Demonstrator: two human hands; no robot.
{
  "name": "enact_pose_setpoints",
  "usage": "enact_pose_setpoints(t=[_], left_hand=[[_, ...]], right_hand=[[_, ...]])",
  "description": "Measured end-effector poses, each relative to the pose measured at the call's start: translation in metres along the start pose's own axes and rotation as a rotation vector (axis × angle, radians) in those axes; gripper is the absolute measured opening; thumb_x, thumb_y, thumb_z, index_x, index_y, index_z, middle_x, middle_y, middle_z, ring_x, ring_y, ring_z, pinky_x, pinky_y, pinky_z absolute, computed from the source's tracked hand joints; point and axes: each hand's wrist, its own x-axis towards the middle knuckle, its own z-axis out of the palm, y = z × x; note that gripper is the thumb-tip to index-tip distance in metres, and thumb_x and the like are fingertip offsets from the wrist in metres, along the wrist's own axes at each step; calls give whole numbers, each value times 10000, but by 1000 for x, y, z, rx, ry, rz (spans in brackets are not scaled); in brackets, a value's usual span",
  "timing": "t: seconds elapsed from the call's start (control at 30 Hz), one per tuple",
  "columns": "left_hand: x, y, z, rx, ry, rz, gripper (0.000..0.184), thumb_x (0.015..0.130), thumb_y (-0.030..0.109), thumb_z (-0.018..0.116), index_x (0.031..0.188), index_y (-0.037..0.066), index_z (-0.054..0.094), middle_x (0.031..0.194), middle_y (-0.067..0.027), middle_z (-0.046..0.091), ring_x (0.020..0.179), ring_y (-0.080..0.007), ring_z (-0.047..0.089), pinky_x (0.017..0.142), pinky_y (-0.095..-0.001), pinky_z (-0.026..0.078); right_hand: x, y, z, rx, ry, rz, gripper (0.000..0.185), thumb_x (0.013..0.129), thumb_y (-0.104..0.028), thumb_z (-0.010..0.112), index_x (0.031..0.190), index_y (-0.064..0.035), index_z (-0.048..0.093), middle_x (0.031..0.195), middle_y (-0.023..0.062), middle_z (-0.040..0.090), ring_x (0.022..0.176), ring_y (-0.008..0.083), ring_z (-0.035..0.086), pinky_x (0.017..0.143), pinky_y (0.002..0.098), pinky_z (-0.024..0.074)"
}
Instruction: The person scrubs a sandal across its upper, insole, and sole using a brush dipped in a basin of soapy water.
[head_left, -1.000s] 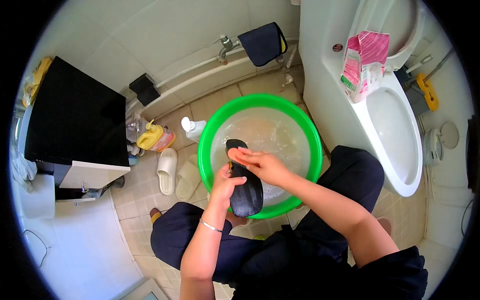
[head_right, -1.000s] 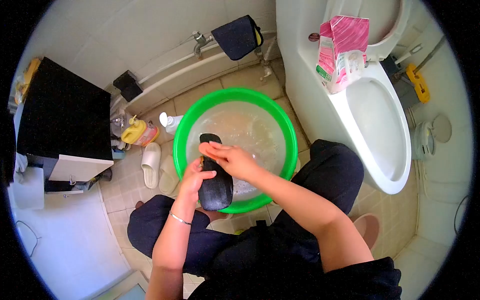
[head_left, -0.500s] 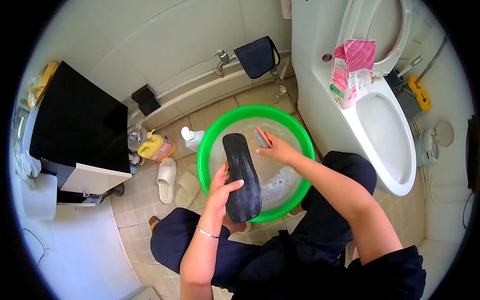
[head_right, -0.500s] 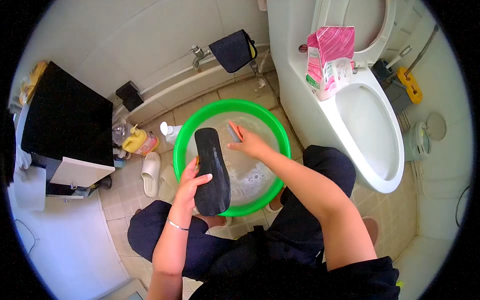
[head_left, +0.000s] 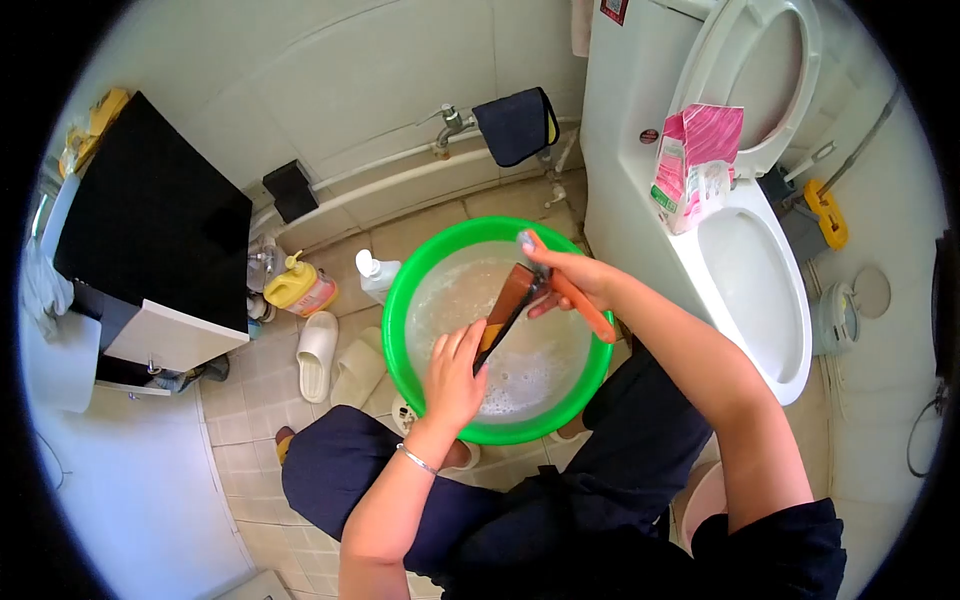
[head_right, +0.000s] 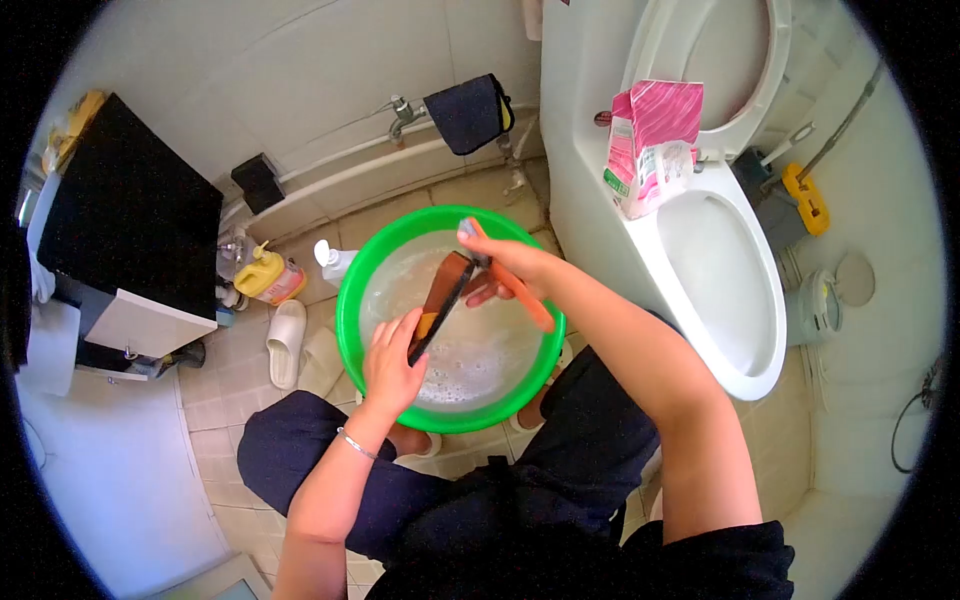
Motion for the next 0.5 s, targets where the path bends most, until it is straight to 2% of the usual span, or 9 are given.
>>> enact_pose_setpoints(t=[0.03, 0.07, 0.17, 0.27, 0.3, 0.37, 0.43, 0.47, 0.5], left_hand=[[0, -2, -2, 87, 69, 140, 654, 641, -16, 664, 1264, 85, 493, 1040, -105, 565, 902, -319, 542, 763, -409, 470], [0, -5, -3, 84, 74, 135, 654, 641, -16, 664, 1264, 85, 493, 1040, -105, 565, 902, -319, 542, 763, -409, 470], [-3, -19, -5, 191, 79, 221, 575, 665, -12, 619, 1218, 133, 558, 1081, -50, 549, 908, -271, 525, 725, -378, 461], [0, -26, -8, 363, 208, 336, 543, 683, -11, 582, 1190, 182, 594, 1081, -18, 547, 888, -226, 511, 684, -348, 449], [2, -26, -10, 378, 211, 334, 529, 694, -11, 577, 1178, 199, 605, 1096, 7, 550, 927, -219, 505, 719, -350, 439], [1, -26, -15, 398, 213, 332, 516, 705, -11, 572, 1166, 216, 616, 1111, 33, 553, 965, -211, 499, 754, -351, 429], [-1, -28, -20, 566, 348, 345, 584, 684, 13, 651, 1236, 180, 554, 1292, -42, 458, 1146, -268, 425, 915, -415, 376], [-3, -27, -19, 572, 350, 344, 584, 684, 13, 651, 1236, 180, 554, 1292, -42, 458, 1146, -268, 425, 915, -415, 376], [-6, -27, -15, 457, 470, 121, 708, 658, 32, 701, 1310, 163, 459, 1369, -105, 343, 1225, -307, 343, 978, -443, 317]], right_hand=[[-3, 0, -5, -31, -92, 86, 619, 839, -596, 544, 1203, -101, 467, 1009, 105, 620, 816, 191, 674, 356, 160, 310], [-6, 2, -8, -37, -92, 90, 619, 839, -596, 544, 1203, -101, 467, 1009, 105, 620, 816, 191, 674, 356, 160, 310], [-9, 13, -8, 72, -170, 8, 501, 883, -469, 571, 1186, -79, 487, 973, 54, 623, 724, 131, 643, 378, 140, 363], [-15, 20, 2, 147, -105, -5, 488, 868, -462, 599, 1161, -82, 508, 949, 32, 619, 701, 93, 618, 390, 135, 361], [-16, 20, 6, 205, -105, -3, 473, 847, -418, 639, 1157, -85, 509, 906, 14, 606, 631, 68, 571, 396, 144, 362], [-9, 27, 5, 240, -87, 6, 469, 834, -379, 650, 1166, -82, 503, 898, 10, 596, 624, 62, 546, 414, 145, 371], [-9, 29, 11, 267, -69, 12, 469, 821, -340, 661, 1176, -80, 496, 890, 6, 587, 617, 56, 520, 431, 146, 381], [-10, 33, 18, 237, -68, -69, 476, 809, -304, 659, 1191, -76, 489, 907, 5, 575, 638, 52, 504, 447, 148, 384], [-12, 35, 23, 208, -69, -151, 486, 796, -267, 657, 1206, -73, 482, 923, 3, 564, 659, 48, 488, 463, 150, 388]])
